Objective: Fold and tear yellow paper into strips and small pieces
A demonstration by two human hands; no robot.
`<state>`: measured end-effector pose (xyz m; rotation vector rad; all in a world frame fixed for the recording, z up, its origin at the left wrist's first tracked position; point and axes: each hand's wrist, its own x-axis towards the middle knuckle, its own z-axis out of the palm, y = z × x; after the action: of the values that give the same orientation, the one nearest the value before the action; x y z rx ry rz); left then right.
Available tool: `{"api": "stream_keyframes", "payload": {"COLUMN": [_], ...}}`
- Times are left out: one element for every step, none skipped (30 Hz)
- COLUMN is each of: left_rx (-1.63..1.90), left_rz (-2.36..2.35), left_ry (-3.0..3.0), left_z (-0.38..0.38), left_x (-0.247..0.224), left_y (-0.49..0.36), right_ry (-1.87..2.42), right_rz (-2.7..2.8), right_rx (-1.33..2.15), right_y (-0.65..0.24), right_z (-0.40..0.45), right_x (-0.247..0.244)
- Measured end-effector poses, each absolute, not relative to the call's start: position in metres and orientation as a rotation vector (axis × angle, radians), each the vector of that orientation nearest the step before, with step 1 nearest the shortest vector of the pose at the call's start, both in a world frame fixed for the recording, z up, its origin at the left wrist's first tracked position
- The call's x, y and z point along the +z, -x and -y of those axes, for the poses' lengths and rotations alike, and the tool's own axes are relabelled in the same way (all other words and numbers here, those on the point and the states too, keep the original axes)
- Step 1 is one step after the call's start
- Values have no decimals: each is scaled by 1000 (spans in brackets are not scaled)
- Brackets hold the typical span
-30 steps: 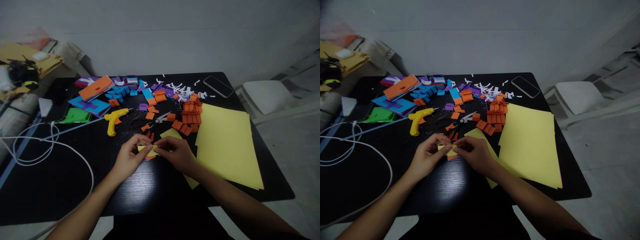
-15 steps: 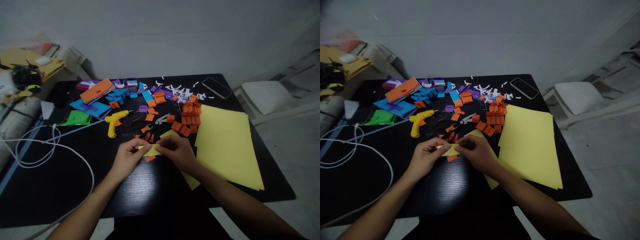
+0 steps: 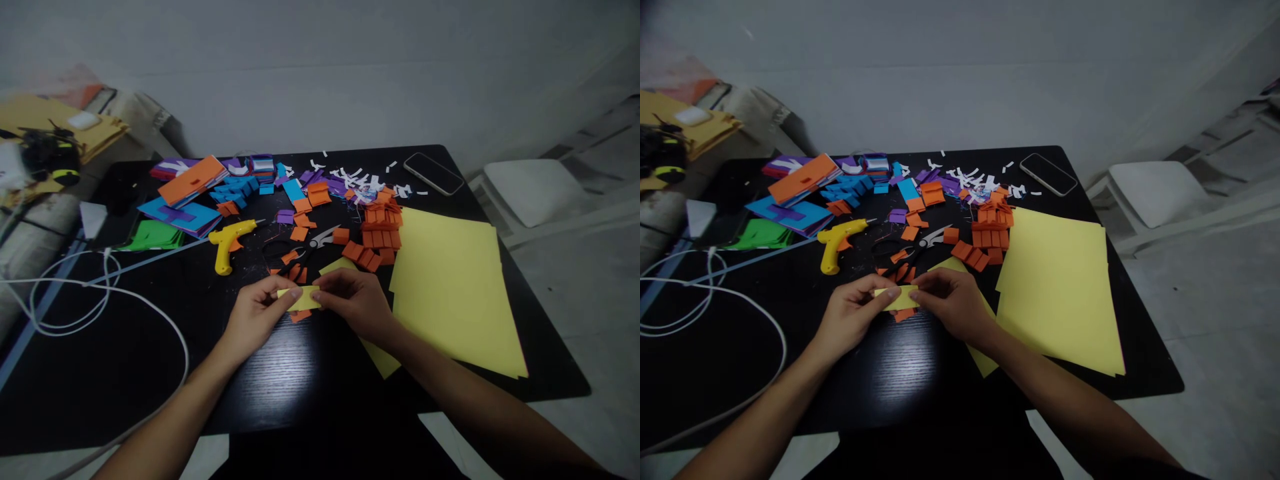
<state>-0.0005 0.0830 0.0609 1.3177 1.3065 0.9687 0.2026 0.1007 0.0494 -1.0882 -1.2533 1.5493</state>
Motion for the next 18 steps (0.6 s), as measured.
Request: {"api": "stream_keyframes", "payload": {"left_rx": [976,980,975,961,942,922,904,893,892,898,905,911,910,903,890,876,865,859], "left_rz": [-1304,-1294,-1274,-1248,-1220,-1195,-1179,-1173,-1177,-1185,-1191,-1190,-1182,-1169,-1156,-1143,-1136,-1132], "left_ry": [-1319,-1313,-1299,-1277,-1254,-1233,-1219,-1214,-1216,-1219,-1222,-1221,-1217,-1212,-1209,-1209,-1212,-1216], "left_z": [-83,-83,-83,-84,-84,-84,-84,-84,-84,-84,-84,-84,-84,-85,-85,-85,-85,-85], "left_x": [61,61,62,62,62,62,63,63,63,63,63,63,62,62,62,61,61,60], "left_y": [0,0,-1,-1,-1,-1,-1,0,0,0,0,0,0,0,1,1,1,2], "right_ry": [1088,1092,1098,1104,1106,1103,1098,1093,1091,1093,1096,1096,1094,1090,1086,1083,1081,1079], "right_rz": [1247,1242,1240,1237,1233,1225,1217,1211,1210,1211,1212,1213,1211,1208,1207,1206,1205,1204], "right_rx": [1553,1557,1559,1562,1568,1573,1579,1582,1584,1585,1584,1584,1583,1583,1583,1582,1581,1582], "right_y": [-203,-202,-202,-202,-202,-203,-203,-203,-203,-203,-203,-204,-204,-204,-204,-204,-204,-204], "right_z": [-101,-101,-101,-101,-101,-101,-101,-102,-102,-102,-102,-102,-102,-102,-102,-102,-102,-102], "right_x": [49,49,49,48,48,47,46,46,46,45,45,45,45,45,44,44,44,44]}}
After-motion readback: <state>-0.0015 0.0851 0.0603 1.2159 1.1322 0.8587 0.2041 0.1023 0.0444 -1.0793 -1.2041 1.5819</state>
